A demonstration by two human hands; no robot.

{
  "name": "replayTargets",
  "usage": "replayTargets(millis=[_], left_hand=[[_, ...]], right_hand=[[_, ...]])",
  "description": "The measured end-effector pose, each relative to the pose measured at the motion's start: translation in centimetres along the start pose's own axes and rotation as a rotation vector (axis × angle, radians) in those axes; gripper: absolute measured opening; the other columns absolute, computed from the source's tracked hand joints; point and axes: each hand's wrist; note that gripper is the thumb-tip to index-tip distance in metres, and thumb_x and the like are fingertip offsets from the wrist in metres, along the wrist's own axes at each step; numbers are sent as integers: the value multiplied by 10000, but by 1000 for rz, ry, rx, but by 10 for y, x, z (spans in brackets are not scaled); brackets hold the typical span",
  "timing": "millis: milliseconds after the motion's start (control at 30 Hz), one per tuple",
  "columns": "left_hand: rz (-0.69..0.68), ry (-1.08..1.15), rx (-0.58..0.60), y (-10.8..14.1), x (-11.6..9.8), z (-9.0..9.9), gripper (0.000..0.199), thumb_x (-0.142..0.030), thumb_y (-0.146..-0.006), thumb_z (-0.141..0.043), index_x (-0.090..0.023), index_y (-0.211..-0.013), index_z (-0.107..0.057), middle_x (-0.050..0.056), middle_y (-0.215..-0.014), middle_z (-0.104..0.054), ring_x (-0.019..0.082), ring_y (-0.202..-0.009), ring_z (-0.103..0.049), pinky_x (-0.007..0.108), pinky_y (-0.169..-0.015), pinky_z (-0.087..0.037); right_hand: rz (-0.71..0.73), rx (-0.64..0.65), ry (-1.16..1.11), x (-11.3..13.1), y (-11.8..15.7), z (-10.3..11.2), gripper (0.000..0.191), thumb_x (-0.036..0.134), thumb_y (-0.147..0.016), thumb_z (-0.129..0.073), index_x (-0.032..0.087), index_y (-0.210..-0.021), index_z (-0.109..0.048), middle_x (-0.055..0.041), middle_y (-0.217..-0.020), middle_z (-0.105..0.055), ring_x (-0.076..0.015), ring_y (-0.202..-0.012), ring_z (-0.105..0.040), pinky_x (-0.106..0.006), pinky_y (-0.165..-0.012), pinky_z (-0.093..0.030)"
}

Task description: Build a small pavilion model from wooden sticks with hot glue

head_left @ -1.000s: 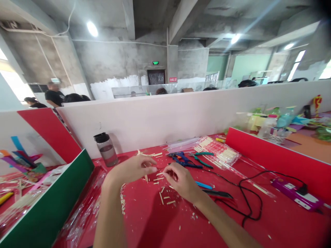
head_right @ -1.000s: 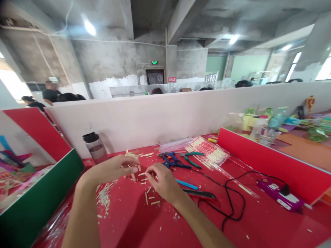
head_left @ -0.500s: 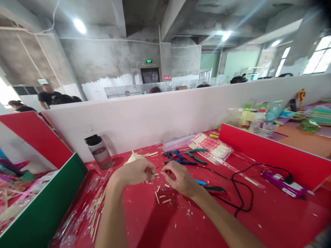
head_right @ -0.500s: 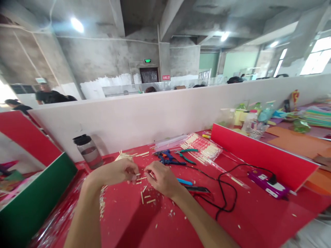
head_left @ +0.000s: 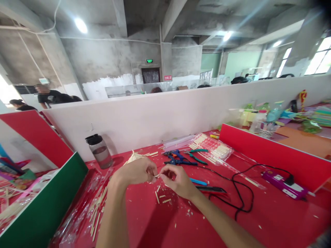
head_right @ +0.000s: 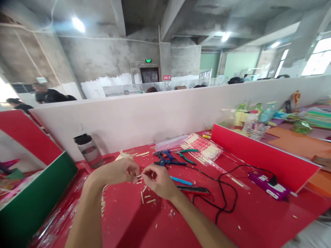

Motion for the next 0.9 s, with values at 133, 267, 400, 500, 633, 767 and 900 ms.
replayTargets(millis=[133, 267, 400, 500, 633, 767, 900], left_hand=[[21, 14, -4, 0, -2, -1, 207, -201, -649, -567, -250, -750, -740, -13, -719, -725, 187, -710, -645, 250, -580, -441], [36, 26, 31, 1, -7, 1, 168, -228, -669, -581, -234, -753, -726, -11, -718, -721, 183, -709, -644, 249, -591, -444], [31, 46, 105, 3, -10, 4, 216, -189, -677, -540, -214, -792, -721, -6, -759, -734, 174, -743, -663, 244, -634, -467], [42, 28, 92, 5, -9, 5, 231, -181, -680, -540, -208, -811, -729, 3, -769, -731, 171, -753, -664, 241, -634, -467], [70, 5, 79, 5, -9, 5, 205, -236, -690, -593, -211, -831, -739, 6, -787, -727, 170, -752, -654, 242, -614, -454], [81, -4, 80, 4, -8, 5, 199, -269, -698, -621, -222, -850, -741, 0, -797, -727, 172, -756, -649, 247, -619, -453], [55, 7, 96, 1, -5, 4, 188, -273, -703, -631, -223, -849, -738, 0, -798, -727, 173, -751, -654, 250, -624, -454]], right_hand=[[-55, 18, -98, -1, 0, -4, 100, 233, -891, -560, 176, -826, -613, 17, -734, -591, -113, -659, -522, -214, -618, -407], [-64, 48, -114, -3, 1, -5, 79, 219, -895, -540, 178, -839, -578, 21, -757, -557, -108, -660, -491, -211, -607, -388], [-81, 67, -127, -5, 0, -4, 80, 222, -902, -526, 179, -848, -567, 21, -764, -545, -109, -667, -489, -212, -603, -379], [-110, 65, -161, -6, -1, -3, 108, 248, -906, -533, 176, -841, -581, 20, -749, -548, -111, -657, -491, -216, -601, -383], [-137, 76, -161, -5, -2, -4, 131, 276, -886, -578, 167, -828, -623, 10, -743, -579, -114, -651, -501, -219, -594, -382], [-127, 74, -132, -4, -2, -6, 146, 278, -880, -585, 163, -815, -649, 6, -734, -600, -114, -647, -503, -222, -599, -381], [-127, 71, -146, -5, -2, -6, 113, 230, -855, -587, 163, -791, -650, 12, -705, -596, -112, -630, -498, -221, -586, -377]])
Point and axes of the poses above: each hand's wrist, its own y-axis away from the middle knuckle, its own z-axis out of the back of the hand, x = y × z
